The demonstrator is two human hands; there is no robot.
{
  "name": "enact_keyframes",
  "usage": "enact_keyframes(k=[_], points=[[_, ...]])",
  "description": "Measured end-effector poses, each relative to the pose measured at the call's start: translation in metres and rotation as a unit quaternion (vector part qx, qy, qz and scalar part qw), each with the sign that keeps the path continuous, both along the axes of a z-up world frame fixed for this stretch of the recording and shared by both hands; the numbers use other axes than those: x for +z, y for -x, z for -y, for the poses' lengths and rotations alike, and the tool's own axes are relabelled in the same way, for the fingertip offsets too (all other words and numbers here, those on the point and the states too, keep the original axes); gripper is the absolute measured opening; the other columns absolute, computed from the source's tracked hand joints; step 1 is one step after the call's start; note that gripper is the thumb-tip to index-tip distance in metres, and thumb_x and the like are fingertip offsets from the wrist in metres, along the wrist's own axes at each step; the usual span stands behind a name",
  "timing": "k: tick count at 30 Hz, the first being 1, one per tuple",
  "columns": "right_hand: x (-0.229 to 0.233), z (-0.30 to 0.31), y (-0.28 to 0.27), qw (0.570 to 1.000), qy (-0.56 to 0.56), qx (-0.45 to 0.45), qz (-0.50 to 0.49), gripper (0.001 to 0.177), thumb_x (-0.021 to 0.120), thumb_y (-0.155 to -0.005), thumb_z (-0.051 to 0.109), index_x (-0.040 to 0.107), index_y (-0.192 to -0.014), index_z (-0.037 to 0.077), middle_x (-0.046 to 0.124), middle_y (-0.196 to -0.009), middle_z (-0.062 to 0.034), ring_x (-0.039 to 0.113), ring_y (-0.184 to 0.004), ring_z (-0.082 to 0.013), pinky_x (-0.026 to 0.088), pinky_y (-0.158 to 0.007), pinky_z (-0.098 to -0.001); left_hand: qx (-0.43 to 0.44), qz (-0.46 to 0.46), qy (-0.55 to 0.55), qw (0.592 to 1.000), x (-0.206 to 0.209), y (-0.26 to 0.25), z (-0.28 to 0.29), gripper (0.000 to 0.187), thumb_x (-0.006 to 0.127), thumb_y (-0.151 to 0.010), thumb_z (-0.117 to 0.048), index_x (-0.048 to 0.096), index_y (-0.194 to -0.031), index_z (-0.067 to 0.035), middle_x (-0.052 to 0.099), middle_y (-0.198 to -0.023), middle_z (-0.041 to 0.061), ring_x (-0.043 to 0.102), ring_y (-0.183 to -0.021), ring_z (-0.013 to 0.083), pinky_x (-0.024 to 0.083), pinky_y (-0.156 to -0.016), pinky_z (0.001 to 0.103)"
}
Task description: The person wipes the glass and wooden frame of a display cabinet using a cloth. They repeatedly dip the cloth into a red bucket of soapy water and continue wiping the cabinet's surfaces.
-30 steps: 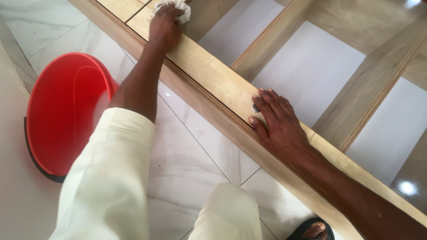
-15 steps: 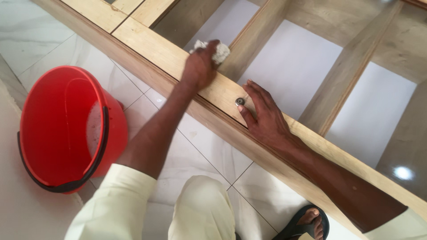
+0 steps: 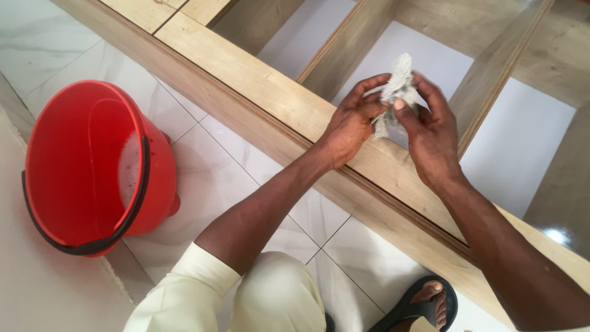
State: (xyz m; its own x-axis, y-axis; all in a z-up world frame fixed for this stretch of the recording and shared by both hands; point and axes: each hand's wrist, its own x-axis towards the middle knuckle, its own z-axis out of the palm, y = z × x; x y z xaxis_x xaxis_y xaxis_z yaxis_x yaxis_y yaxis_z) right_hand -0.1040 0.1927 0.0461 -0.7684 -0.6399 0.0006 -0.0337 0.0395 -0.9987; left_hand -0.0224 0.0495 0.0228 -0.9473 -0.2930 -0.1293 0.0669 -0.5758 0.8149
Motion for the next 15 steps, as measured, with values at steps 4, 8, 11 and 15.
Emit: enact_keyframes(k=[4, 8, 11, 15], points=[[-0.006, 0.019, 0.012, 0.995, -0.031, -0.067, -0.065, 0.041, 0.062, -0.102, -0.001, 0.06, -0.142, 0.005, 0.067, -0.129, -0.0098, 0.061, -0.109, -0.0174, 0.055, -0.096, -0.031, 0.011, -0.042, 0.312, 0.949, -0.022, -0.008, 0.033, 0.046, 0.059, -0.096, -0.001, 0.054, -0.141, -0.007, 0.061, -0.143, 0.014, 0.059, -0.132, 0.0223, 0.051, -0.109, 0.04], [-0.01, 0.044, 0.042, 0.994, 0.037, -0.052, -0.092, 0.035, 0.062, -0.103, 0.002, 0.064, -0.138, 0.004, 0.068, -0.137, -0.0108, 0.064, -0.122, -0.0197, 0.054, -0.106, -0.0322, 0.208, -0.009, 0.226, 0.952, -0.047, -0.035, 0.117, 0.024, 0.061, -0.106, -0.005, 0.065, -0.129, 0.001, 0.064, -0.132, 0.016, 0.061, -0.12, 0.0228, 0.052, -0.102, 0.037], [-0.017, 0.069, 0.051, 0.964, -0.077, 0.047, -0.249, 0.041, 0.065, -0.104, 0.008, 0.057, -0.144, 0.004, 0.049, -0.151, -0.0194, 0.046, -0.141, -0.0334, 0.043, -0.115, -0.0429, 0.308, 0.217, 0.635, 0.675, -0.048, -0.069, 0.164, 0.03, 0.062, -0.101, -0.013, 0.065, -0.13, -0.007, 0.07, -0.125, 0.011, 0.061, -0.121, 0.0251, 0.046, -0.11, 0.043], [-0.04, 0.104, 0.039, 0.82, -0.243, 0.159, -0.494, 0.038, 0.06, -0.102, 0.015, 0.062, -0.14, 0.013, 0.039, -0.159, -0.0229, 0.027, -0.149, -0.0465, 0.033, -0.114, -0.0546, 0.37, 0.175, 0.675, 0.614, -0.059, -0.081, 0.164, 0.035, 0.063, -0.095, -0.01, 0.062, -0.13, -0.007, 0.064, -0.128, 0.015, 0.053, -0.13, 0.0308, 0.03, -0.118, 0.051]])
